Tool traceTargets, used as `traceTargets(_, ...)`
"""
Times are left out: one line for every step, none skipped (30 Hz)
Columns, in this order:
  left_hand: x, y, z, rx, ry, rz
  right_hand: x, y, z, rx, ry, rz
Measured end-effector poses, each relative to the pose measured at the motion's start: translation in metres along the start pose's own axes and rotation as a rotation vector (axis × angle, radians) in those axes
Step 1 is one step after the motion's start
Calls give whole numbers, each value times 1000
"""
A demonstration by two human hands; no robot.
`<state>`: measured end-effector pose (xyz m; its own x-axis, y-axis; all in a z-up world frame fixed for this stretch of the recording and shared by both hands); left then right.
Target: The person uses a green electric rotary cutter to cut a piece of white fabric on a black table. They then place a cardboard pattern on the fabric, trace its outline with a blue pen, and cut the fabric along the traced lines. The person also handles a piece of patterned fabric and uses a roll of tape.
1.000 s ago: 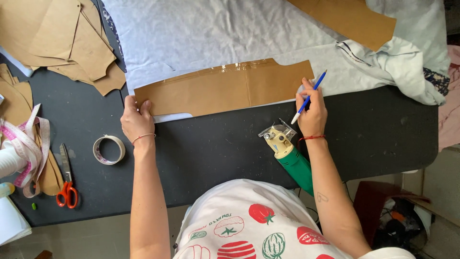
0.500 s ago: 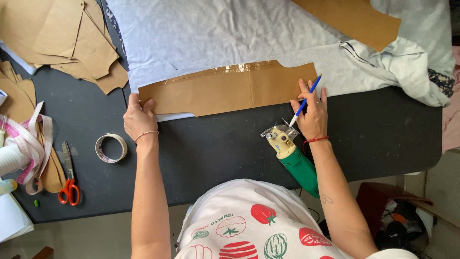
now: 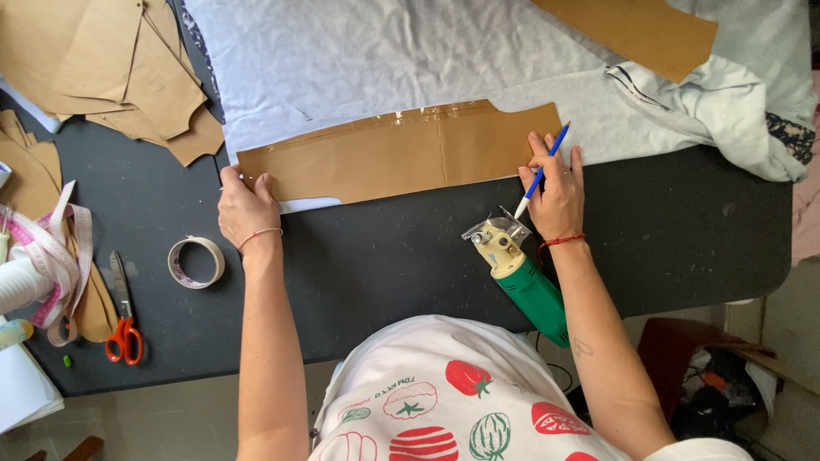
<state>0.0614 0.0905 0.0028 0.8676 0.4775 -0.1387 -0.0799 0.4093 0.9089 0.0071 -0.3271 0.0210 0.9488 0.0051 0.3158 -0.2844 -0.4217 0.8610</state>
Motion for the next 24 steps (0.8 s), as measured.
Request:
traceTargets(-5, 0, 5, -1, -5, -6, 0, 2, -3, -5, -5, 1)
traceTargets(-9, 6, 16, 123, -81, 102, 2, 4, -5, 1, -5, 3)
traceTargets(-14, 11, 27, 245, -158, 211, 4, 6, -7, 7, -5, 6)
traceTargets(-18, -2, 41, 240, -164, 208, 7, 10, -11, 0, -9, 10)
traceTargets(-26, -14, 63, 185, -365, 227, 10, 17, -13, 58, -50, 87)
traceTargets(-36, -25, 82, 131, -558, 249, 13, 23, -16, 122, -86, 161)
traceTargets(-52, -33, 106, 130, -558, 249, 9, 25, -9, 122, -85, 161)
traceTargets(-73, -44, 137, 59, -793, 151, 6, 30, -1, 150, -118, 269)
traceTargets(-96, -54, 167, -15, -1026, 49, 2, 35, 7, 179, -151, 376)
traceTargets(-105, -60, 180, -15, -1025, 47, -1, 35, 11, 179, -153, 374)
traceTargets(-115, -72, 195, 6, -1056, -114, -4, 36, 16, 154, -165, 409)
traceTargets(-127, -86, 212, 21, -1090, -276, -7, 40, 23, 123, -178, 449)
traceTargets(-133, -97, 216, 17, -1095, -278, -9, 44, 19, 117, -180, 451)
traceTargets(-138, -114, 218, 112, -1110, -369, -9, 45, 16, 79, -204, 407)
traceTargets(-143, -131, 221, 208, -1123, -459, -8, 46, 13, 42, -227, 363)
traceTargets(-146, -133, 222, 208, -1131, -463, -7, 48, 10, 38, -234, 366)
traceTargets(-148, -135, 224, 209, -1124, -432, -6, 49, 5, 12, -192, 357)
traceTargets(-150, -136, 224, 212, -1115, -401, -4, 50, -1, -12, -150, 345)
traceTargets(-151, -136, 227, 213, -1122, -405, -4, 49, 1, -15, -157, 347)
traceTargets(-152, -135, 229, 254, -1137, -381, -5, 46, 1, -36, -141, 331)
traceTargets(-154, -133, 230, 295, -1152, -356, -6, 44, 0, -58, -124, 315)
traceTargets(-157, -135, 233, 299, -1148, -357, -6, 42, 0, -53, -124, 313)
traceTargets(-159, -136, 235, 331, -1129, -355, -6, 40, 0, -88, -113, 296)
traceTargets(-160, -137, 238, 363, -1110, -349, -4, 38, 0, -123, -99, 282)
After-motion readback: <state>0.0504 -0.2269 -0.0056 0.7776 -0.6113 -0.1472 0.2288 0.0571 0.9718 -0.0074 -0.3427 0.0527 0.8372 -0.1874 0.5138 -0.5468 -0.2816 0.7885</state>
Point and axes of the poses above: each hand's wrist, its own x-axis towards the middle knuckle, its own y-axis out of the back of the hand, z = x × y, the point moved 5 cm from there along x, towards the middle knuckle, and after that the axes turned 5 degrees about -x, right-handed, at the moved point
